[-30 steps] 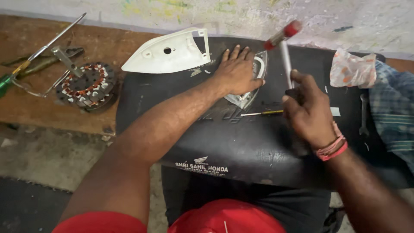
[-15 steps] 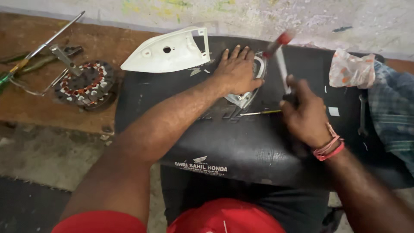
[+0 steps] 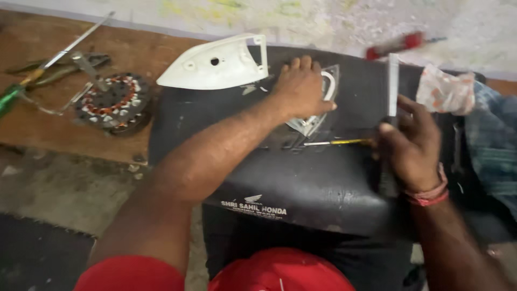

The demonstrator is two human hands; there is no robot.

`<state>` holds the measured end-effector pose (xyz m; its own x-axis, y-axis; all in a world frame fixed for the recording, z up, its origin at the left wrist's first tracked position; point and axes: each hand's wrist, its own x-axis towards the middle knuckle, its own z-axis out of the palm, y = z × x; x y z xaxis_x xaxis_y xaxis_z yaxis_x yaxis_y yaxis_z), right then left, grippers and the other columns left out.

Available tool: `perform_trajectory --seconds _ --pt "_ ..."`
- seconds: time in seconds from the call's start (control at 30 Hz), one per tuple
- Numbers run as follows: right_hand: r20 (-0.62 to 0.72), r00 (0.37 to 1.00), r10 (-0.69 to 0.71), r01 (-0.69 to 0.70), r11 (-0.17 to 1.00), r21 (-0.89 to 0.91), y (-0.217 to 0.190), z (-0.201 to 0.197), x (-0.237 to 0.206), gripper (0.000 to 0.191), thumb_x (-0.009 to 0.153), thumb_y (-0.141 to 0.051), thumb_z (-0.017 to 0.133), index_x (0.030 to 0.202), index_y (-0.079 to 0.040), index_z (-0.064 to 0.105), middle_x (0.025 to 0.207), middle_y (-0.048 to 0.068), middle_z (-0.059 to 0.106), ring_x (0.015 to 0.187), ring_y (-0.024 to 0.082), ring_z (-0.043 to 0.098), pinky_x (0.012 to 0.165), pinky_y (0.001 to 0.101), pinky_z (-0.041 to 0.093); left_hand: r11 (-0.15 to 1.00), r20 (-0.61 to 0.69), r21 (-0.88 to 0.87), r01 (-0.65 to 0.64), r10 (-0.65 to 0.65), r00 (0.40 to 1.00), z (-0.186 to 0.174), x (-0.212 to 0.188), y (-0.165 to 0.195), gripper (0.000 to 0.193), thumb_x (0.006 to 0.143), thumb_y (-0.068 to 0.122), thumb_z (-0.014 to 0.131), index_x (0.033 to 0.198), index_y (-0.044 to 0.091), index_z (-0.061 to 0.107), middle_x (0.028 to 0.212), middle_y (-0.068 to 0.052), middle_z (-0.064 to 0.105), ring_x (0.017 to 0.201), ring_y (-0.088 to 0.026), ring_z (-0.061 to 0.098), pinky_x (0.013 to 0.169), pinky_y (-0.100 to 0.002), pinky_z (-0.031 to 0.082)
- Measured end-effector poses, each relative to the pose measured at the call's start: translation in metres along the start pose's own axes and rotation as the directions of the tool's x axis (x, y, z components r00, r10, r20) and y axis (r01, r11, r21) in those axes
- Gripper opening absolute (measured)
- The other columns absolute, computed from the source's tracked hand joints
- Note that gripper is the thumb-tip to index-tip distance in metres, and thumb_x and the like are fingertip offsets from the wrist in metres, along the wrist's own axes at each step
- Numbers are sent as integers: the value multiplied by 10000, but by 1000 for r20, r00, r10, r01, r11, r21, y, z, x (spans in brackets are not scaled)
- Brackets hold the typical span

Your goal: The person uses a hammer to repeatedly tap a white plastic frame attached to a metal base, likely part of an electric iron. They adjust the frame's position and continue tapping along its edges on a black work surface.

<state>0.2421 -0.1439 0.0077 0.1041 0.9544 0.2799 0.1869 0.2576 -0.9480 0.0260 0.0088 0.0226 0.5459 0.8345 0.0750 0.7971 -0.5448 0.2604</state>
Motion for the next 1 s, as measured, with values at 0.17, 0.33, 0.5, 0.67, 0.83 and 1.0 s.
perform_trajectory --seconds 0.17,0.33,0.5,0.67,0.83,1.0 --pt "-64 996 68 -55 982 180 20 -22 -1 530 1004 35 548 1526 67 456 999 159 662 734 194 637 584 312 527 999 18 -46 -4 5 1000 -3 0 -2 760 773 573 817 1189 -45 666 1364 -243 514 1315 -421 472 1093 -542 419" --pt "22 998 58 -61 974 217 27 -24 -3 513 1005 12 587 1496 59 447 975 161 660 725 203 635 588 323 534 980 80 -28 -195 197 977 8 21 -20 699 734 434 860 1250 13 648 1365 -199 516 1318 -402 459 1083 -607 342" --pt "55 997 52 -62 981 185 24 -22 -3 533 985 3 604 1491 54 446 991 163 671 735 203 647 579 323 539 887 -148 -267 -378 349 925 17 29 -48 601 826 317 806 1301 -9 634 1275 -217 600 1243 -400 524 1054 -552 367" --pt "49 997 61 -69 984 163 24 -19 -3 548 969 4 616 1491 58 457 993 165 668 737 200 648 571 318 532 967 -205 -176 -183 146 968 24 24 -55 254 926 266 701 1065 58 748 1097 -178 683 1114 -374 641 993 -492 480" --pt "-28 996 -89 88 995 -52 16 -23 -2 542 973 -36 655 1478 75 493 1020 164 666 853 196 659 757 333 552 969 -324 -146 -197 141 936 34 28 -39 212 912 268 706 945 64 755 1042 -160 689 1074 -384 641 1056 -515 443" --pt "168 973 -160 219 393 -893 3 -56 18 458 924 -189 759 1349 -54 655 954 181 691 825 341 679 726 455 549 988 -329 -76 -137 105 938 39 26 -35 216 892 248 706 981 56 749 1095 -172 667 1111 -389 606 940 -542 476"
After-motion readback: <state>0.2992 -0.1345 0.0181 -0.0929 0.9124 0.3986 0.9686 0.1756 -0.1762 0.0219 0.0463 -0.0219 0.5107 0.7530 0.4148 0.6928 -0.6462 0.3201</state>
